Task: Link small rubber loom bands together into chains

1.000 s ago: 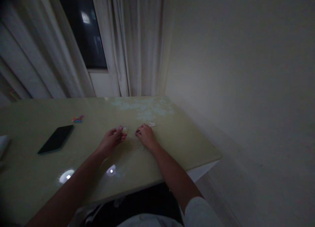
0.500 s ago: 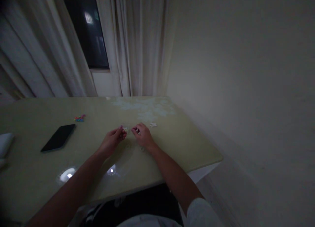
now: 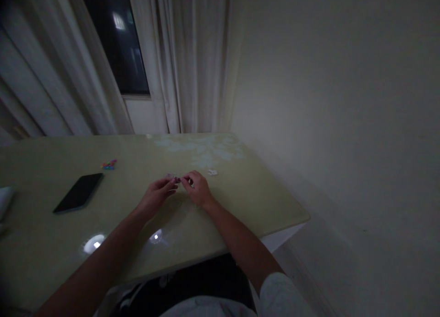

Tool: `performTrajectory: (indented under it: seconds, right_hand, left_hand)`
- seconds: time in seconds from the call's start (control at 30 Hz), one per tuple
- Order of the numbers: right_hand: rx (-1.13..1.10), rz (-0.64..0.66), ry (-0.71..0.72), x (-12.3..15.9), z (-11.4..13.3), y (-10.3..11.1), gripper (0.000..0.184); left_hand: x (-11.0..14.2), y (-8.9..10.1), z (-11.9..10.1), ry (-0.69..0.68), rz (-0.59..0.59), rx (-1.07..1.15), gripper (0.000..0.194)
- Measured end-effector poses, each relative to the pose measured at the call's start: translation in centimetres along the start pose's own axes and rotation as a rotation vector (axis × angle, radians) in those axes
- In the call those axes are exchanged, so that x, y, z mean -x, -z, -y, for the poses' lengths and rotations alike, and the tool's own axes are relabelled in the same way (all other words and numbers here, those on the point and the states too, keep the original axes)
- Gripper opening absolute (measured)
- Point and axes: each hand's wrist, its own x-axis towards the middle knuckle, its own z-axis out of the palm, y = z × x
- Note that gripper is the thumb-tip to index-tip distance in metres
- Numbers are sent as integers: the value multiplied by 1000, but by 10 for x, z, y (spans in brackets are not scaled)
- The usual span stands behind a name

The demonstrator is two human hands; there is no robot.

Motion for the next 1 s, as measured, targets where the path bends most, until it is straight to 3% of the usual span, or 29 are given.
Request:
performTrajectory:
  seconds: [0.33, 1.0]
  right_hand:
    - [-28, 12, 25, 1, 2, 1, 15]
    - [-24, -10, 37, 0, -1, 3, 15]
  left_hand:
    - [3, 2, -4, -38, 14, -146, 20]
    - [4, -1, -8, -51, 18, -110, 20]
